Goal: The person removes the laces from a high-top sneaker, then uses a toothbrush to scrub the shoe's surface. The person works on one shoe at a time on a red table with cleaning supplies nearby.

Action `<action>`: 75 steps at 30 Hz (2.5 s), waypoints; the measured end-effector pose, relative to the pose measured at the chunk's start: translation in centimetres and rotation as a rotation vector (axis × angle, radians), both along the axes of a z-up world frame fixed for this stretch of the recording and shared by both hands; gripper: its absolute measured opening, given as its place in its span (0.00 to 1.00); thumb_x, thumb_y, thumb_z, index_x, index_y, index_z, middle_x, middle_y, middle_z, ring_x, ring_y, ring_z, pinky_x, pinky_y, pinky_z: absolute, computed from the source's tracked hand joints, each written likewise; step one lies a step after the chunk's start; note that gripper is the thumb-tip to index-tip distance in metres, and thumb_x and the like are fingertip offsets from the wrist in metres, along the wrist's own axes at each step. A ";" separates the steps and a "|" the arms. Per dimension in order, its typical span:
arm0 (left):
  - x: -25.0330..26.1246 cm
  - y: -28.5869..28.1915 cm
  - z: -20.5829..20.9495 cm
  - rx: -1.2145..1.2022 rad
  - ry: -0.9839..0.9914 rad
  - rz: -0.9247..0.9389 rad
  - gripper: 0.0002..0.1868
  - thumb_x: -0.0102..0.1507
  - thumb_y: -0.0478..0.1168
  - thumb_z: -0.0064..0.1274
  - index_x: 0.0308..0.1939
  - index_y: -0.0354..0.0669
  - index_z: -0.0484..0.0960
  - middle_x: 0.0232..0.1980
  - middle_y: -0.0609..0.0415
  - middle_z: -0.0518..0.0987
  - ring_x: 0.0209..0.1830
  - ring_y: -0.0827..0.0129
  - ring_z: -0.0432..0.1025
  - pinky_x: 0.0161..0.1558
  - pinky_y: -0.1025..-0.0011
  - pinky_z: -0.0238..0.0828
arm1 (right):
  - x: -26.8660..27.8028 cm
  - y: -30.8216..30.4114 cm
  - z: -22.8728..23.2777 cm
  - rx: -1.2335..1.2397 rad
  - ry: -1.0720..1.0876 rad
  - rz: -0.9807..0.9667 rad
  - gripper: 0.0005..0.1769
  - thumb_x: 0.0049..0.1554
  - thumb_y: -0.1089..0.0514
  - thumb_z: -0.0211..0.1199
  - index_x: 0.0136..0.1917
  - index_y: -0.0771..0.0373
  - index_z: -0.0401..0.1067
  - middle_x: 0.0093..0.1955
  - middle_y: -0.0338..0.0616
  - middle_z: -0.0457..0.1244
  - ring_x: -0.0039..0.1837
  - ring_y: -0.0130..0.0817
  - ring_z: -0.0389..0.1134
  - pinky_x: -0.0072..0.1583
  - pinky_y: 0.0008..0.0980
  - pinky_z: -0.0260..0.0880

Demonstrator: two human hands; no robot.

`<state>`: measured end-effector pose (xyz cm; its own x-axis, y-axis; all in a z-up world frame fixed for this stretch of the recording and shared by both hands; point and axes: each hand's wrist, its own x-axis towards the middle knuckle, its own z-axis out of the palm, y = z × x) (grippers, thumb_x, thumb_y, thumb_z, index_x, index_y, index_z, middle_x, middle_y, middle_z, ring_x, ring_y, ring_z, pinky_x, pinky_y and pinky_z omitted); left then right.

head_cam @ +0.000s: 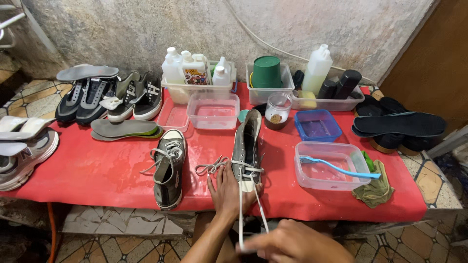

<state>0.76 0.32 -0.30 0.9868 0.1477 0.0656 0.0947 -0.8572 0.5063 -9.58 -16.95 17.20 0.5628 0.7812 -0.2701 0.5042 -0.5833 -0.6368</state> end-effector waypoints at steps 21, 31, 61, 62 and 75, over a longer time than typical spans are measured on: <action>0.1 0.2 -0.2 -0.007 0.017 -0.016 0.71 0.47 0.82 0.54 0.79 0.41 0.47 0.80 0.52 0.57 0.82 0.63 0.45 0.76 0.43 0.20 | 0.5 -6.6 -19.9 0.784 1.214 -0.245 0.21 0.50 0.49 0.62 0.47 0.60 0.55 0.48 0.41 0.55 0.48 0.32 0.58 0.50 0.32 0.57; -0.5 0.1 1.5 -0.070 0.049 -0.020 0.70 0.48 0.81 0.56 0.79 0.43 0.47 0.81 0.54 0.56 0.83 0.63 0.43 0.76 0.40 0.23 | -2.5 -0.8 2.5 0.818 -0.001 -0.006 0.22 0.65 0.45 0.58 0.42 0.65 0.78 0.58 0.49 0.58 0.57 0.38 0.59 0.59 0.31 0.62; -0.8 -0.2 2.2 -0.080 0.065 0.007 0.65 0.49 0.74 0.57 0.79 0.46 0.47 0.82 0.56 0.53 0.83 0.65 0.43 0.76 0.41 0.24 | 1.7 -0.9 -3.3 1.092 -0.047 -0.546 0.11 0.56 0.59 0.60 0.47 0.70 0.76 0.62 0.56 0.69 0.47 0.38 0.69 0.51 0.36 0.71; -0.8 -0.2 2.3 -0.089 0.066 0.010 0.64 0.48 0.70 0.58 0.79 0.45 0.48 0.82 0.57 0.53 0.83 0.67 0.42 0.76 0.41 0.25 | 1.8 -1.0 -4.0 1.324 0.194 -0.717 0.20 0.52 0.63 0.60 0.55 0.79 0.77 0.56 0.66 0.72 0.48 0.47 0.75 0.46 0.41 0.80; -1.2 0.1 2.8 -0.116 0.079 -0.006 0.65 0.50 0.74 0.56 0.79 0.44 0.46 0.83 0.55 0.52 0.83 0.63 0.42 0.76 0.39 0.24 | 11.6 2.3 -5.4 0.260 -0.170 -0.829 0.15 0.52 0.51 0.68 0.52 0.54 0.85 0.54 0.33 0.77 0.59 0.18 0.75 0.57 0.24 0.71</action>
